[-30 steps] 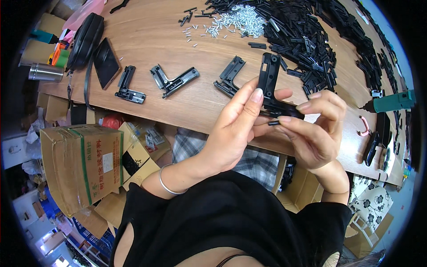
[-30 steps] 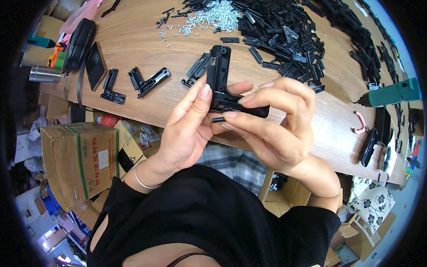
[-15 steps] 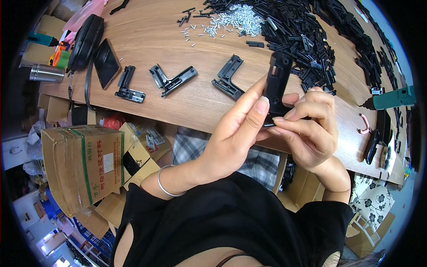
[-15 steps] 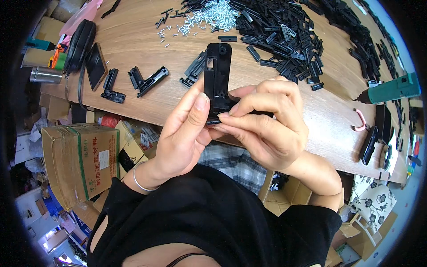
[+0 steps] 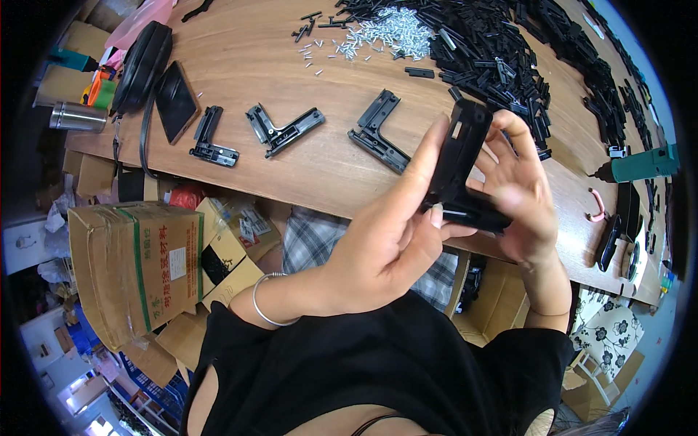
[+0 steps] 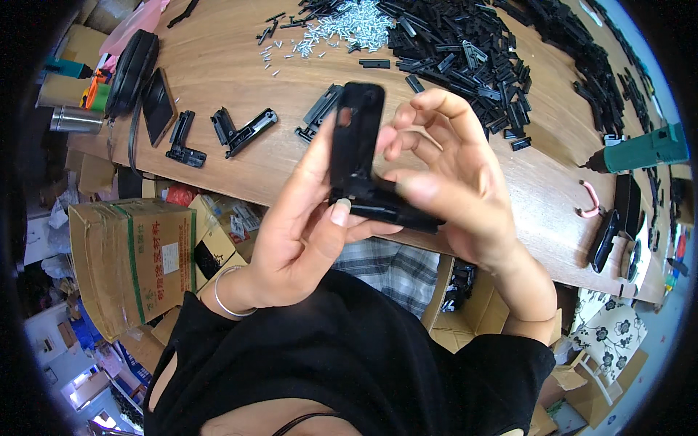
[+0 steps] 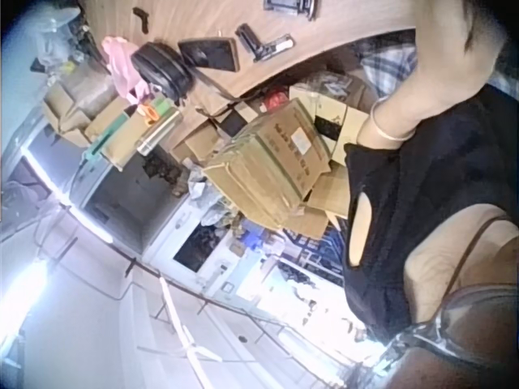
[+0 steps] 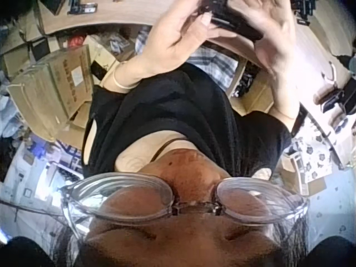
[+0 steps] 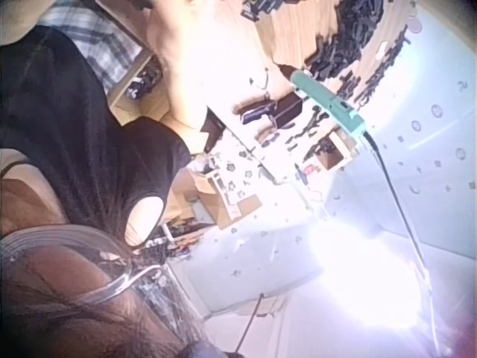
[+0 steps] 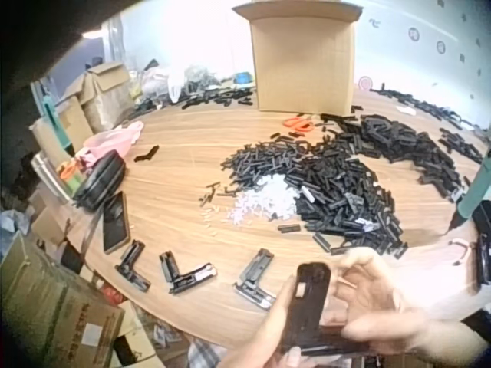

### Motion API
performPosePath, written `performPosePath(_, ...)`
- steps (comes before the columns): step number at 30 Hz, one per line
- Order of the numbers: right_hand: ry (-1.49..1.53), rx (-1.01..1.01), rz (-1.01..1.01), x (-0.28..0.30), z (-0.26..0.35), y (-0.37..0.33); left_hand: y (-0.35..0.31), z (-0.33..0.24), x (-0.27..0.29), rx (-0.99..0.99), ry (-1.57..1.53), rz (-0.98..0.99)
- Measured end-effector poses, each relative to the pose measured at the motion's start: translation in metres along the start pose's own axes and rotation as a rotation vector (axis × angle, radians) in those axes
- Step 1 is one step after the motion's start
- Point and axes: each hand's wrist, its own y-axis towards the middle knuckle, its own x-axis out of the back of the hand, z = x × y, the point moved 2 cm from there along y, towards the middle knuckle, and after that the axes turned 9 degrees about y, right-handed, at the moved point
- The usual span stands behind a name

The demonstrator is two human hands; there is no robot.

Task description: The person assembles small black plastic hardware components by hand, inserting metal screws and using a green electric screwdriver to tighten them. They handle the parts one at a time, occasionally transferring loose components into a pink bowl and moving them between cardboard boxes.

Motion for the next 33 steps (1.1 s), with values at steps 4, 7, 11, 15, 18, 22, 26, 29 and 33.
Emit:
performPosePath(4, -0.006, -0.193, -0.036, 0.007, -0.001, 0.001, -0.002, 0.003, 0.01, -0.011, 0.066, -0.002)
performPosePath(7, -0.087, -0.165, -0.075, 0.0, -0.001, -0.002, 0.0, -0.005, 0.01, 0.051, 0.034, -0.033)
performPosePath(11, -1.007, 0.695, 0.132, -0.008, 0.012, -0.007, -0.006, -0.003, 0.021, 0.217, -0.002, 0.116)
performPosePath(15, -1.661, 0.644, 0.409, -0.028, 0.011, -0.013, -0.007, 0.0, 0.027, 0.384, -0.05, 0.162)
performPosePath(18, -0.982, 0.521, 0.126, -0.011, 0.011, -0.008, -0.001, -0.012, 0.021, 0.302, -0.135, 0.017)
performPosePath(22, -0.222, -0.225, 0.028, -0.001, -0.002, -0.009, -0.01, -0.01, 0.02, -0.077, 0.356, 0.099)
performPosePath(26, 0.076, -0.626, 0.083, 0.012, -0.009, -0.015, -0.006, -0.013, 0.019, -0.278, 0.594, 0.133)
performPosePath(29, -0.03, -0.566, -0.023, -0.003, -0.008, -0.014, -0.006, -0.011, 0.016, -0.275, 0.564, 0.179)
performPosePath(33, -0.113, -0.507, -0.039, 0.01, -0.015, -0.016, -0.01, 0.002, 0.003, -0.193, 0.545, 0.248)
